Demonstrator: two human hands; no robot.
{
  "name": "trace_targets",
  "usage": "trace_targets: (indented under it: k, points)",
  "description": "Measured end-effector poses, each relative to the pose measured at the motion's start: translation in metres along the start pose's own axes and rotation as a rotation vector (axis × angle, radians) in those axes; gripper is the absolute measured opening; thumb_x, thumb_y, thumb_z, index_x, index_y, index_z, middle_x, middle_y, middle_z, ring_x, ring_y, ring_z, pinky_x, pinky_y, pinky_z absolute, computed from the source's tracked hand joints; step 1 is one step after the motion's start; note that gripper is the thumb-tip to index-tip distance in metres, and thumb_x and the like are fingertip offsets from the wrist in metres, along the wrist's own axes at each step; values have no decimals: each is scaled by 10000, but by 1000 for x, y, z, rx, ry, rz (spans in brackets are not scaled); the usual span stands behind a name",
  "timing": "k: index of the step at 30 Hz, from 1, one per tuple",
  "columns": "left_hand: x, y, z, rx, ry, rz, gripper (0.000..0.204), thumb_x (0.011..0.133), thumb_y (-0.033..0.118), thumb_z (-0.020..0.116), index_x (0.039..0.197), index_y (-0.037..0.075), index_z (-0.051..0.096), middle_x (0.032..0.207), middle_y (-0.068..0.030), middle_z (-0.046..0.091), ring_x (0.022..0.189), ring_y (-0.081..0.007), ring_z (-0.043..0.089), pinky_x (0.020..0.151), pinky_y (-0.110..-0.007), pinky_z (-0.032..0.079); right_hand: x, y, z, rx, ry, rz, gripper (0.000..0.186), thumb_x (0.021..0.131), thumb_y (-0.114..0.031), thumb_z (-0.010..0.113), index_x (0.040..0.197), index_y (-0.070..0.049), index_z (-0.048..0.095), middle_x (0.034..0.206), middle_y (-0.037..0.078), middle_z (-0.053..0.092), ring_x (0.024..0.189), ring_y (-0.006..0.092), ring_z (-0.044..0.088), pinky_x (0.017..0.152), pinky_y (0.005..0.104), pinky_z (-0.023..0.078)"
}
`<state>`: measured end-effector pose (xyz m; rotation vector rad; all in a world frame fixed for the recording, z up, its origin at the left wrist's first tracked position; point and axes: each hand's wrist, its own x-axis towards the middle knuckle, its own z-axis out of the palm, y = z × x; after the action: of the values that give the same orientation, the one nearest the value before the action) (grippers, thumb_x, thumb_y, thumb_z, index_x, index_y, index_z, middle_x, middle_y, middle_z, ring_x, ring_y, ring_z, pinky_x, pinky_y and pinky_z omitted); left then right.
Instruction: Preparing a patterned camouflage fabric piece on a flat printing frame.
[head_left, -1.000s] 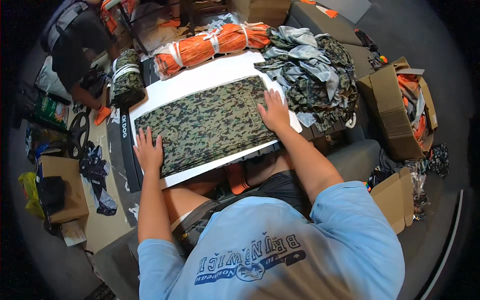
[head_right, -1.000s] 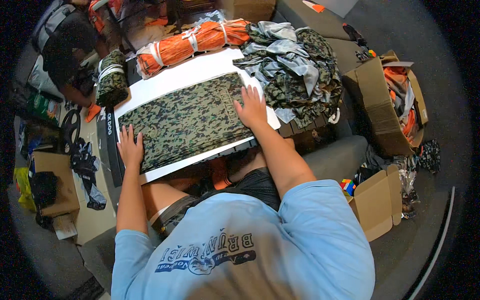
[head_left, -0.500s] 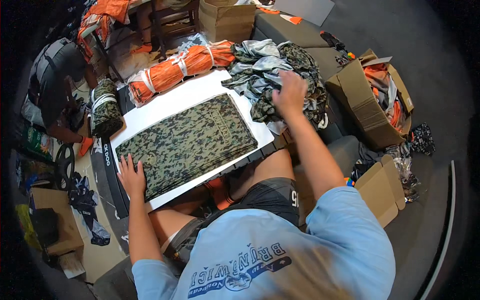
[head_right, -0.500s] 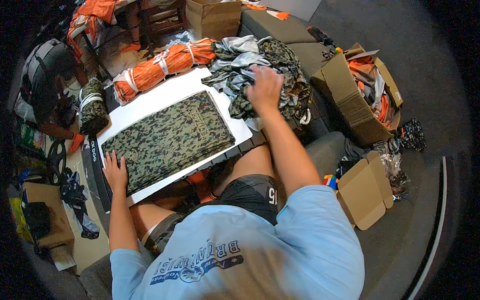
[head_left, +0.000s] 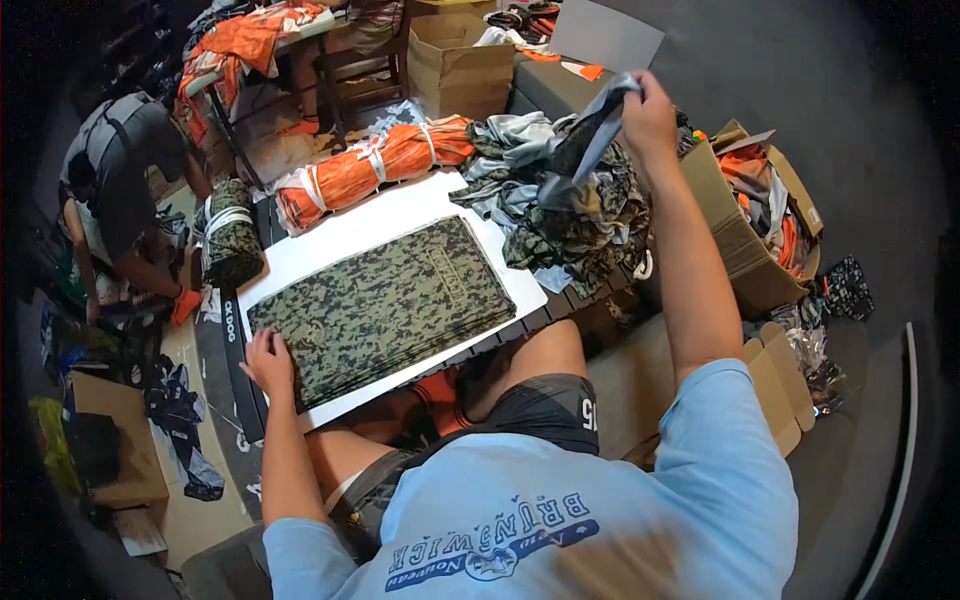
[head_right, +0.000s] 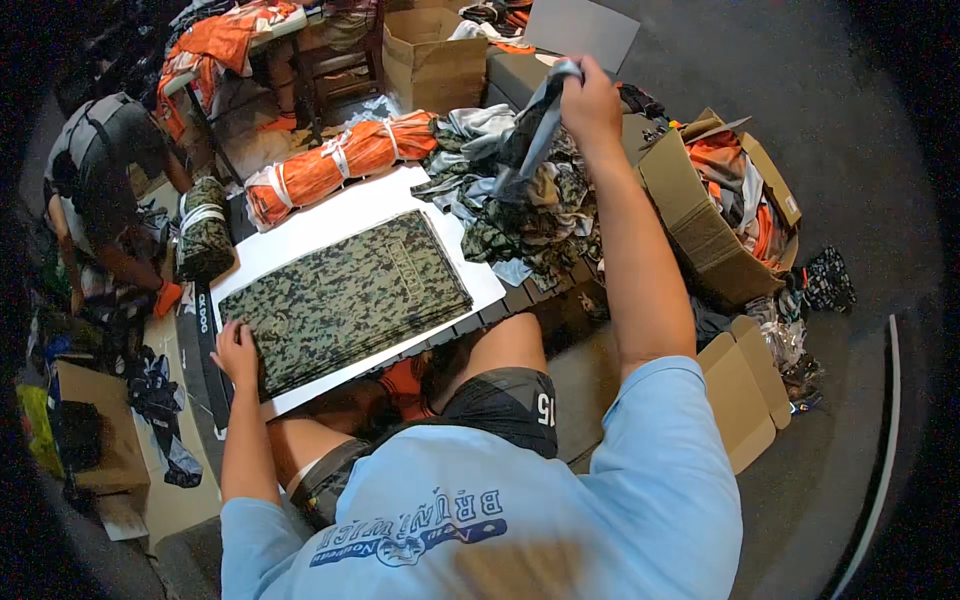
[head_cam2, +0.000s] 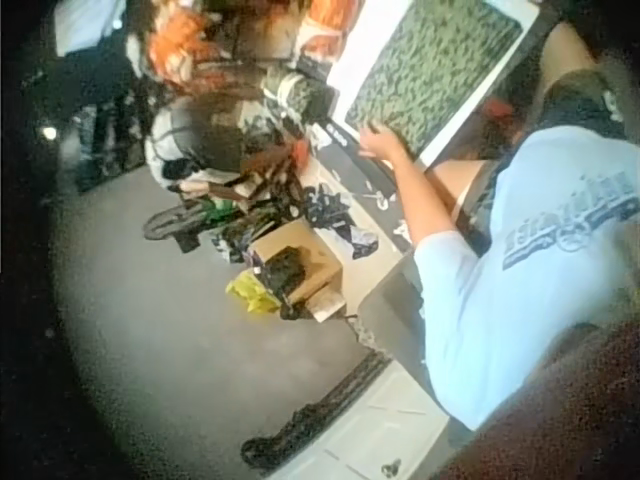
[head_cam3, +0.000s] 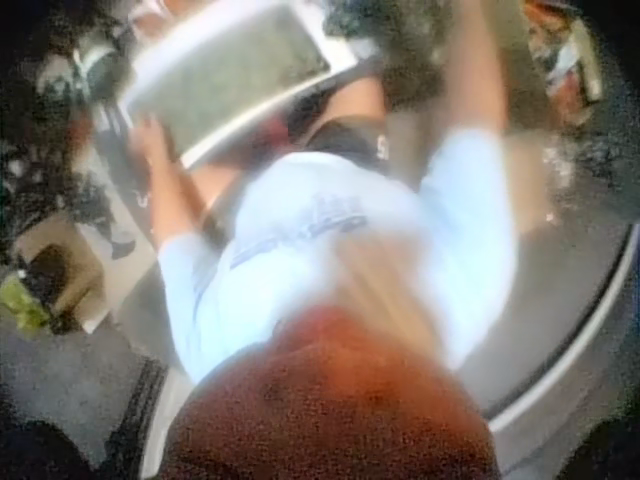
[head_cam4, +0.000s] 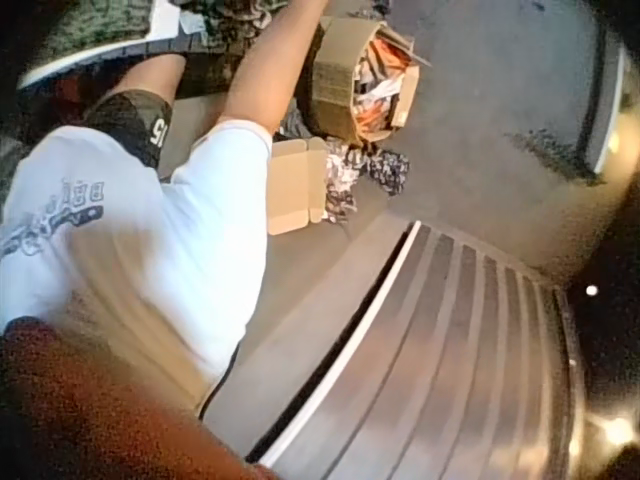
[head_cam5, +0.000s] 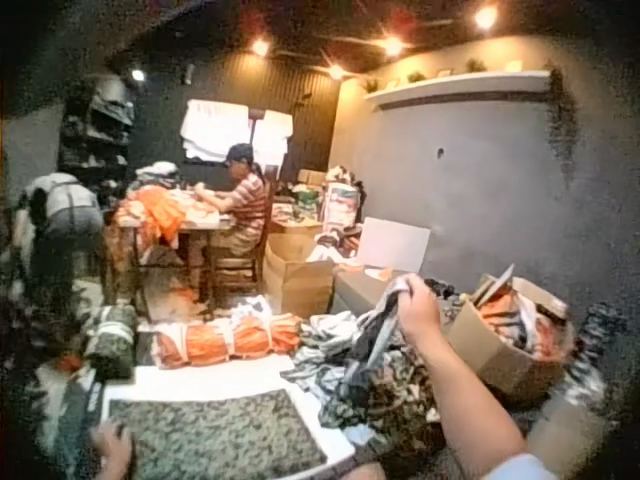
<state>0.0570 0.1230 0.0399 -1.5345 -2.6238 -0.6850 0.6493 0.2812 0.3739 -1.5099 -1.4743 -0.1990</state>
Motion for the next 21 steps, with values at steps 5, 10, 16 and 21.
trace_targets:
  k: [5, 10, 16, 21]
  points:
    - [42, 94, -73, -855, 161, 193, 310, 991, 243, 592, 1196, 21, 665, 1115, -97, 687, 1018, -197, 613, 893, -287, 472, 11, -126, -22, 503, -24, -192, 262, 935, -104, 487, 1133, -71, 655, 949, 56, 687, 796, 137, 577, 708, 276, 462]
    - [17, 270, -229, -1371, -223, 630, 670, 880, 328, 722, 1444, 55, 485, 1432, -221, 490, 1180, -280, 571, 1002, -429, 462, 6, -233, -19, 519, -268, -390, 249, 924, -100, 535, 1113, -65, 692, 930, 58, 699, 750, 136, 583, 666, 253, 463]
    - [45, 281, -281, -1229, -322, 664, 356, 908, 236, 694, 1168, -7, 696, 928, -54, 709, 813, -123, 622, 749, -245, 471, -23, -302, 0, 463, -606, -678, 217, 890, -95, 617, 1060, -52, 745, 867, 54, 715, 681, 147, 592, 601, 234, 468]
    - [86, 224, -309, -777, -59, 755, 222, 955, 180, 630, 1081, 17, 711, 866, -3, 677, 692, -89, 526, 651, -226, 426, 20, -260, 36, 562, -705, -557, 185, 846, -69, 648, 988, -50, 764, 803, 50, 712, 657, 158, 591, 582, 260, 467]
